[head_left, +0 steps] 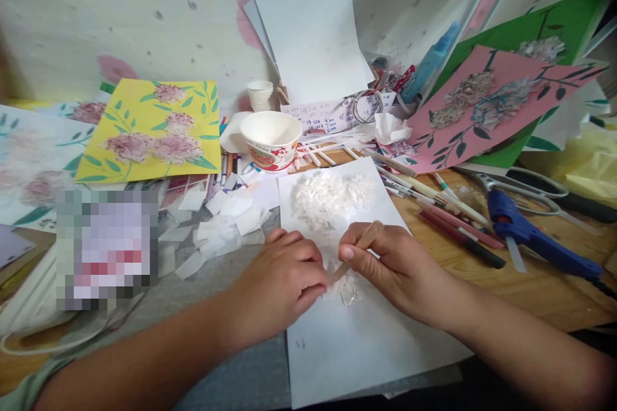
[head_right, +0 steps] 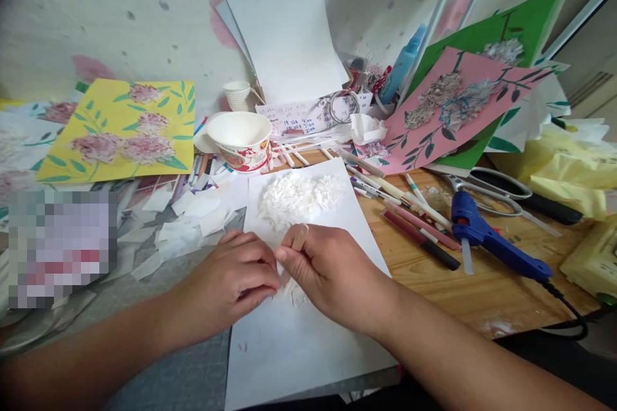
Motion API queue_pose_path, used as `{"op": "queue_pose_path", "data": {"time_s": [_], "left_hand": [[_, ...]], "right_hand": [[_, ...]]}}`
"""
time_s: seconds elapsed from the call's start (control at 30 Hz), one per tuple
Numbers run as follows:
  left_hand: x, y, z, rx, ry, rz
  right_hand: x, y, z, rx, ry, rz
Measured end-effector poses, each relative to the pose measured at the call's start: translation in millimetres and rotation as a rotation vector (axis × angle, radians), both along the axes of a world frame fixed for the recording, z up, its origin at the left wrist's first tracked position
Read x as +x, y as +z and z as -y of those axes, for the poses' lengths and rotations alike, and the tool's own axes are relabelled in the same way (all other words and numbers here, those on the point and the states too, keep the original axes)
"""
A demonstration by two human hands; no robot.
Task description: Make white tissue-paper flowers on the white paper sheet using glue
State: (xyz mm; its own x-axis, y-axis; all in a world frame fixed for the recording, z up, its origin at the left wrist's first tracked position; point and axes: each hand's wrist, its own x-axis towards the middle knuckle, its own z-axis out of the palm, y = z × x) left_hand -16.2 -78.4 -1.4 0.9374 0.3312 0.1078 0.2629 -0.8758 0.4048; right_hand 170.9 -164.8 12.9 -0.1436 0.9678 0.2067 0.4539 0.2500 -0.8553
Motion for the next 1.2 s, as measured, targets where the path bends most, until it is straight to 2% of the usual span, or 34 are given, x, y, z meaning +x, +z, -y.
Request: {"op": "queue_pose_path", "data": {"time_s": [0.37,0.63,0.83,0.97,1.03,1.13,1.2], "left_hand": [[-1,-1.9,-4,-0.053,0.027,-0.052],[-3,2.0,-1,-0.064,-0.054,-0.086],[-7,0.8,-10,-0.085,-0.098,-0.06],[-7,-1.4,-15,-0.06,-0.152,-0.013],[-8,-0.7,-17,-0.069,-0.156,-0.001],[-9,5.8,-18,-0.137,-0.145,-0.015],[-9,12.1,-17,-0.212,-0.153,-0.022]], "right_hand": [[2,7.4,-6,-0.026,0.034,0.199],[-2,18.3,-9,-0.027,0.079,0.294],[-6,20.7,-10,-0.046,0.061,0.327],[-3,15.7,-10,-0.017,0.043,0.226],[3,15.3,-8,-0.005,-0.021,0.1],[17,16.9,-1,0.035,-0.154,-0.113],[24,16.6,6,0.052,-0.161,-0.195]]}}
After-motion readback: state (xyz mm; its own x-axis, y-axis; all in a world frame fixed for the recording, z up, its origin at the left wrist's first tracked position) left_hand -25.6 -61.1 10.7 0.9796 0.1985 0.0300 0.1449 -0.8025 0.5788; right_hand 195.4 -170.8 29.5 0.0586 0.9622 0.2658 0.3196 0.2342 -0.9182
